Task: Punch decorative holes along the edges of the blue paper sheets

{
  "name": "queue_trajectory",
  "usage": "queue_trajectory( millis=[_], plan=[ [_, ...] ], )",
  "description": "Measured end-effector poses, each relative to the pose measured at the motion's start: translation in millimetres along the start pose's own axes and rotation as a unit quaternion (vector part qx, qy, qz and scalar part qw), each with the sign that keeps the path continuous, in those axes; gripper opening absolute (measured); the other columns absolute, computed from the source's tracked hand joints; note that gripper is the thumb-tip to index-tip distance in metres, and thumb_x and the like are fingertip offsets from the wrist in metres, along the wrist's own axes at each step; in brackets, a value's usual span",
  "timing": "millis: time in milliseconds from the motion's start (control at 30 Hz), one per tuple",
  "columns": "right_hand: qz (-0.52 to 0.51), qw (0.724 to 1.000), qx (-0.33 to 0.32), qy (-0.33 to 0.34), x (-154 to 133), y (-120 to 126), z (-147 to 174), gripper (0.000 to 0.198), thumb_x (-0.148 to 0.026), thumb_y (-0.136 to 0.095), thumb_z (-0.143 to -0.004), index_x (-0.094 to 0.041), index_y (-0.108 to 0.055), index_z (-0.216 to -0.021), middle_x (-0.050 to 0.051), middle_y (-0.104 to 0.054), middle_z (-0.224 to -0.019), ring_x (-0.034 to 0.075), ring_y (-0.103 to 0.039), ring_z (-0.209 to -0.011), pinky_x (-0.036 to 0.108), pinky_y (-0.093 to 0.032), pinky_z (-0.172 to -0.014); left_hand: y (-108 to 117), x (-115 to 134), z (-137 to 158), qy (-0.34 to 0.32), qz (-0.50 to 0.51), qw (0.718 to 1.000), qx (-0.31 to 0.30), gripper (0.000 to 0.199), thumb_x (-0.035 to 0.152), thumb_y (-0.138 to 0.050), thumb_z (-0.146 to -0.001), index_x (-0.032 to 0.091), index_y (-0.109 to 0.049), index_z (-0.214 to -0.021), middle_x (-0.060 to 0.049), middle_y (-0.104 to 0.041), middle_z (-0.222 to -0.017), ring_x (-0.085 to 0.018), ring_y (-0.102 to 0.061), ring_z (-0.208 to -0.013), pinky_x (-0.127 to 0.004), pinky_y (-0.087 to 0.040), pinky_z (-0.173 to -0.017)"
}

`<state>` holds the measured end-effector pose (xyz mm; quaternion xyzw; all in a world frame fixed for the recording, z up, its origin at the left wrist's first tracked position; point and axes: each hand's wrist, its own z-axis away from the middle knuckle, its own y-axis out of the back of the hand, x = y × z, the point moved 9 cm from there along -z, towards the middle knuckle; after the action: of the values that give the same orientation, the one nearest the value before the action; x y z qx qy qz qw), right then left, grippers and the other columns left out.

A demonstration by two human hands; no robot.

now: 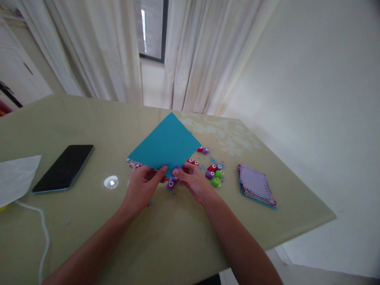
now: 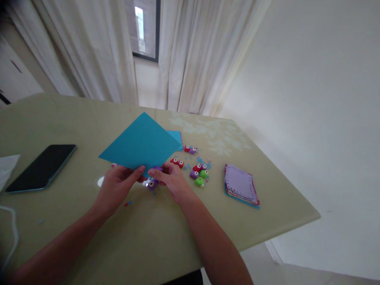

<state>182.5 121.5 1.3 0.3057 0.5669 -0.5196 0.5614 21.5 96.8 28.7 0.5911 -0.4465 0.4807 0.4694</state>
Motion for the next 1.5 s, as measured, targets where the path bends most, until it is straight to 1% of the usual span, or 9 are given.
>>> queue_trajectory(
  millis=[400,600,733,900,1100,1200,1300,1400,1500],
  plan=[
    [-0.014,1.0,0.01,0.013,0.3,-3.3,0.6,0.05,-0.055,-0.1,-0.056,-0.022,-0.066,-0.074,-0.004,-0.054,-0.067,0.011,-0.039,-0.058,0.028,-0.024,-0.055,-3.6,-3.3,0.9,0.017,0.016,1.0,0.006,0.03,0.047,-0.077,-0.081,0.02,-0.073,-0.067,-0.006,-0.08,-0.065,-0.023,-0.076,-0.061,-0.032,-0.059,-0.06],
    [-0.023,1.0,0.018,0.009,-2.0,0.3,1.4,0.045,-0.051,-0.097,-0.063,-0.023,-0.068,-0.084,-0.002,-0.064,-0.075,0.013,-0.051,-0.063,0.028,-0.036,-0.059,2.5,-1.7,0.8,0.014,0.053,0.998,0.031,0.027,0.046,-0.08,-0.082,0.02,-0.075,-0.076,-0.003,-0.079,-0.067,-0.021,-0.075,-0.061,-0.031,-0.059,-0.061],
    [0.02,0.99,0.099,0.1,-20.0,29.6,-1.9,0.038,-0.045,-0.091,-0.074,-0.024,-0.071,-0.098,0.001,-0.072,-0.089,0.015,-0.06,-0.073,0.028,-0.045,-0.065,7.5,-2.2,0.6,0.009,0.066,0.997,0.048,0.027,0.045,-0.081,-0.082,0.02,-0.074,-0.076,-0.002,-0.078,-0.066,-0.019,-0.074,-0.06,-0.03,-0.058,-0.06],
    [0.267,0.927,0.153,0.216,-38.8,42.8,0.5,0.03,-0.036,-0.08,-0.085,-0.026,-0.074,-0.113,0.005,-0.074,-0.105,0.021,-0.066,-0.085,0.036,-0.054,-0.083,10.9,-3.1,1.0,0.006,0.053,0.997,0.054,0.028,0.044,-0.08,-0.083,0.021,-0.072,-0.071,-0.002,-0.076,-0.063,-0.018,-0.07,-0.057,-0.029,-0.056,-0.059],
    [0.513,0.825,0.073,0.225,-27.9,11.9,0.5,0.019,-0.023,-0.067,-0.097,-0.022,-0.074,-0.115,0.012,-0.075,-0.119,0.028,-0.065,-0.115,0.045,-0.047,-0.107,12.6,-2.0,0.7,-0.004,0.039,0.998,0.053,0.03,0.046,-0.08,-0.084,0.02,-0.073,-0.071,-0.002,-0.075,-0.062,-0.017,-0.069,-0.056,-0.028,-0.054,-0.058],
    [0.565,0.794,0.044,0.221,-18.7,4.3,-1.9,0.026,-0.017,-0.054,-0.103,-0.021,-0.071,-0.123,0.013,-0.074,-0.123,0.028,-0.065,-0.119,0.043,-0.047,-0.108,13.1,-3.8,0.1,0.007,0.042,0.997,0.06,0.03,0.046,-0.08,-0.083,0.02,-0.073,-0.071,-0.003,-0.076,-0.063,-0.018,-0.07,-0.057,-0.029,-0.054,-0.058],
    [0.57,0.79,0.031,0.222,-14.7,4.6,-4.2,0.033,-0.016,-0.047,-0.105,-0.022,-0.069,-0.128,0.012,-0.075,-0.123,0.027,-0.066,-0.117,0.042,-0.049,-0.106,13.5,-4.2,-0.1,0.012,0.048,0.997,0.064,0.029,0.046,-0.079,-0.083,0.02,-0.073,-0.072,-0.004,-0.077,-0.065,-0.018,-0.07,-0.058,-0.03,-0.055,-0.059],
    [0.567,0.782,0.075,0.25,-26.7,13.7,-0.8,0.039,-0.012,-0.042,-0.105,-0.019,-0.068,-0.133,0.014,-0.073,-0.127,0.027,-0.064,-0.12,0.043,-0.048,-0.109,14.1,-3.0,-0.6,0.007,0.049,0.997,0.061,0.029,0.047,-0.078,-0.084,0.021,-0.071,-0.073,-0.002,-0.074,-0.064,-0.017,-0.067,-0.057,-0.029,-0.052,-0.057],
    [0.609,0.743,0.111,0.254,-38.2,23.3,3.8,0.038,-0.012,-0.051,-0.101,-0.018,-0.07,-0.132,0.015,-0.07,-0.132,0.031,-0.06,-0.125,0.048,-0.046,-0.111,14.8,-3.1,-2.0,0.002,0.03,0.998,0.057,0.033,0.049,-0.076,-0.084,0.022,-0.065,-0.068,0.002,-0.065,-0.056,-0.015,-0.059,-0.051,-0.027,-0.045,-0.051]
  ],
)
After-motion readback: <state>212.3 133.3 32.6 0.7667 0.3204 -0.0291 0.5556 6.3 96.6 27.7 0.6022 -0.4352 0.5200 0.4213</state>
